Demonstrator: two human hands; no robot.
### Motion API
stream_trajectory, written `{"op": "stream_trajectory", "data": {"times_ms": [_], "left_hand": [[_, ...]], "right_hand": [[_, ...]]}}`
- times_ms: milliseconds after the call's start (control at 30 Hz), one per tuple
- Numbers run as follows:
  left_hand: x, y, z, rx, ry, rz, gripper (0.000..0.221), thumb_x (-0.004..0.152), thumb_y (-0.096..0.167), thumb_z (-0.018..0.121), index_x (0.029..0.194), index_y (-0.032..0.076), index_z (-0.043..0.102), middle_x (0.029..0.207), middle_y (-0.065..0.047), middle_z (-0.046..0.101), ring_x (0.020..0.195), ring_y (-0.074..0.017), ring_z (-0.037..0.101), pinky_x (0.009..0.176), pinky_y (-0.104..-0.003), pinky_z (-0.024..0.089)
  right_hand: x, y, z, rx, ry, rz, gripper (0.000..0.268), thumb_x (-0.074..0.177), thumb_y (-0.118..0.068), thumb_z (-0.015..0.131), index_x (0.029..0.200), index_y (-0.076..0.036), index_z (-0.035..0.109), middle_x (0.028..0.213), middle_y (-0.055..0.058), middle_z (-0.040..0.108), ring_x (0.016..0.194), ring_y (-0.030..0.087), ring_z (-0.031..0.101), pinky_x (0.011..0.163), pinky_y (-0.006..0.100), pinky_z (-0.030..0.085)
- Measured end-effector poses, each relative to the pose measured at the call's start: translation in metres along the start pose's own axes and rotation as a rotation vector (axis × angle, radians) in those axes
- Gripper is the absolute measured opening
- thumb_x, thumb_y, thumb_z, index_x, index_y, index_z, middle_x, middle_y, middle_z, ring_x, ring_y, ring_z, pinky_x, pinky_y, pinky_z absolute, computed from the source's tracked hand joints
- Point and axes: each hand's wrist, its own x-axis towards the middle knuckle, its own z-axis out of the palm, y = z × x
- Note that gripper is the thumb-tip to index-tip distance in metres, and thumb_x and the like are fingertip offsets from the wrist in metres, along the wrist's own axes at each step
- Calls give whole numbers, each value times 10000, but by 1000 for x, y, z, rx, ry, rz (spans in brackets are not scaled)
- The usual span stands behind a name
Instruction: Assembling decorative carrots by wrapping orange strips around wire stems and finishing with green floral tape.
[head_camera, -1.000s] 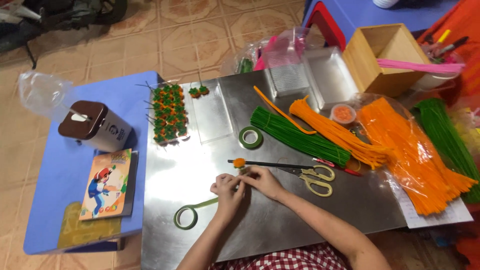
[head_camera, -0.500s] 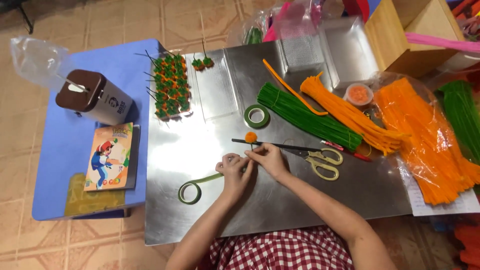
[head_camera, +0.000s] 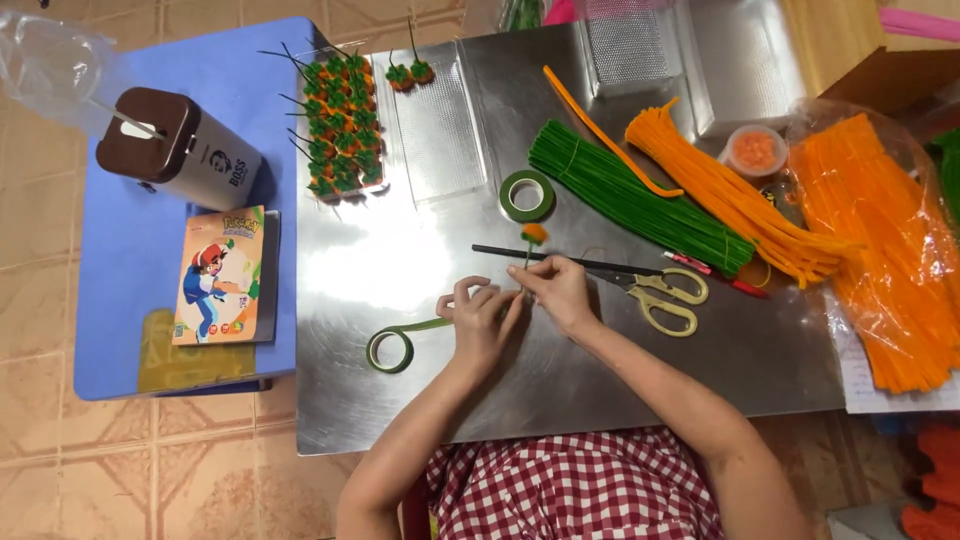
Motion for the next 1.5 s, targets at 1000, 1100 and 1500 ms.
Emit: {"op": "stream_trajectory", "data": {"times_ms": [1000,1100,1500], "left_hand": [[-10,-16,13,71,-140,15,166,1243,336,845,1179,224,949,997,3,843,1316,-357,706,1094,-603,440],[-10,-9,11,78,-182,9,149,1264,318,807,1215,233,919,1070,-14,825,1362,-372,667,1133,-624,449],[-25,-17,36,-19,-189,68,153,1281,305,786,1198,190,846,1136,-5,768,1271,-273,732,1116,-472,500]], "right_hand": [[-85,-70,-223,-1524,-48,-780,425,1215,-251,752,1534,20,828,1468,250,836,1444,411,827,1239,516,669],[-87,-70,-251,-1551,-195,-704,534,1236,-239,665,1710,1,714,1605,245,748,1568,438,741,1299,528,644],[-93,-69,-304,-1445,-277,-163,567,1091,-367,950,1487,22,836,1397,180,790,1310,390,885,1122,449,772]]}}
